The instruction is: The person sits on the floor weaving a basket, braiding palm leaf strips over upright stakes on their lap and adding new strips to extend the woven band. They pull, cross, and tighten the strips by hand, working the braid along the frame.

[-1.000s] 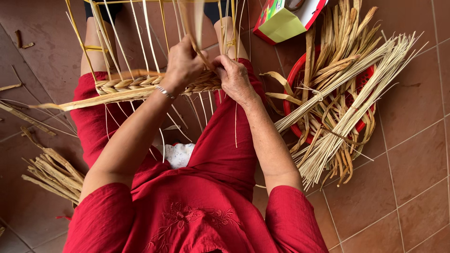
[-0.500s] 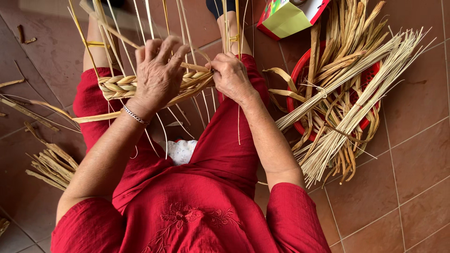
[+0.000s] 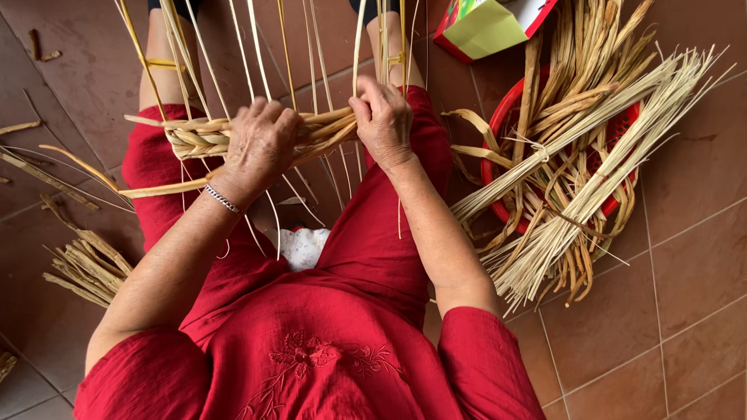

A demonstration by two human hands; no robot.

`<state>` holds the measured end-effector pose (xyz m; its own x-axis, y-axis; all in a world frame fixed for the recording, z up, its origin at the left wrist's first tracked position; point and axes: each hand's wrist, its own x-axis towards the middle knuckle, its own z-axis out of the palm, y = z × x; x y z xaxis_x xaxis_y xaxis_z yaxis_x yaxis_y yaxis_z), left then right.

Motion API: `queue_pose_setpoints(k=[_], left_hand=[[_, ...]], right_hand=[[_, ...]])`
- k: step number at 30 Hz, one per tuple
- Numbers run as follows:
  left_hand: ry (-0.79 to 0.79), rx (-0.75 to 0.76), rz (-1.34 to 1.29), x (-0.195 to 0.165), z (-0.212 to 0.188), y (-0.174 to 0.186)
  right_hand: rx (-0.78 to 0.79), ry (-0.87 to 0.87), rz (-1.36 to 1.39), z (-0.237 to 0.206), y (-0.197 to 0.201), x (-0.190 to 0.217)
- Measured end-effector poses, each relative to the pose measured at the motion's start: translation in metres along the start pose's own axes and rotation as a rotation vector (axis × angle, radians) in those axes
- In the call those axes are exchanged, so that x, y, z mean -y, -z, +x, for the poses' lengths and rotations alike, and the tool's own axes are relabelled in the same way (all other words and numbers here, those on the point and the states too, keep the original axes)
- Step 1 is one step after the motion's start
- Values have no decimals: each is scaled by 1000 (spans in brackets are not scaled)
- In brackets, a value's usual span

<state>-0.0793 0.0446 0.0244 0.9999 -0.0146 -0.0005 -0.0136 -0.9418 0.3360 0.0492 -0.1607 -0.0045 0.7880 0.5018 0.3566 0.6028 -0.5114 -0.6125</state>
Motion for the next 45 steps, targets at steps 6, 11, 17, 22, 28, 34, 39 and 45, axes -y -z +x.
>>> queue_pose_setpoints(k=[6, 11, 17, 22, 28, 34, 39, 45], left_hand=[[-264, -164, 185, -31, -14, 14], [-181, -21, 209, -33, -13, 10], [-59, -187, 153, -21, 16, 19], [-257, -381, 122, -38, 23, 23], [-343, -363, 166, -40, 19, 15], [145, 53, -143, -36, 61, -7], [230, -99, -257, -25, 92, -20], [427, -346, -1048, -17, 74, -23]], right_hand=[[-12, 253, -101, 5, -9, -1], [292, 181, 95, 16, 16, -4], [503, 124, 280, 28, 49, 3], [479, -50, 216, 28, 41, 6], [483, -182, 356, 22, 30, -4], [378, -183, 330, 22, 18, -7], [357, -180, 344, 21, 15, -9], [364, -153, 274, 20, 9, -7]])
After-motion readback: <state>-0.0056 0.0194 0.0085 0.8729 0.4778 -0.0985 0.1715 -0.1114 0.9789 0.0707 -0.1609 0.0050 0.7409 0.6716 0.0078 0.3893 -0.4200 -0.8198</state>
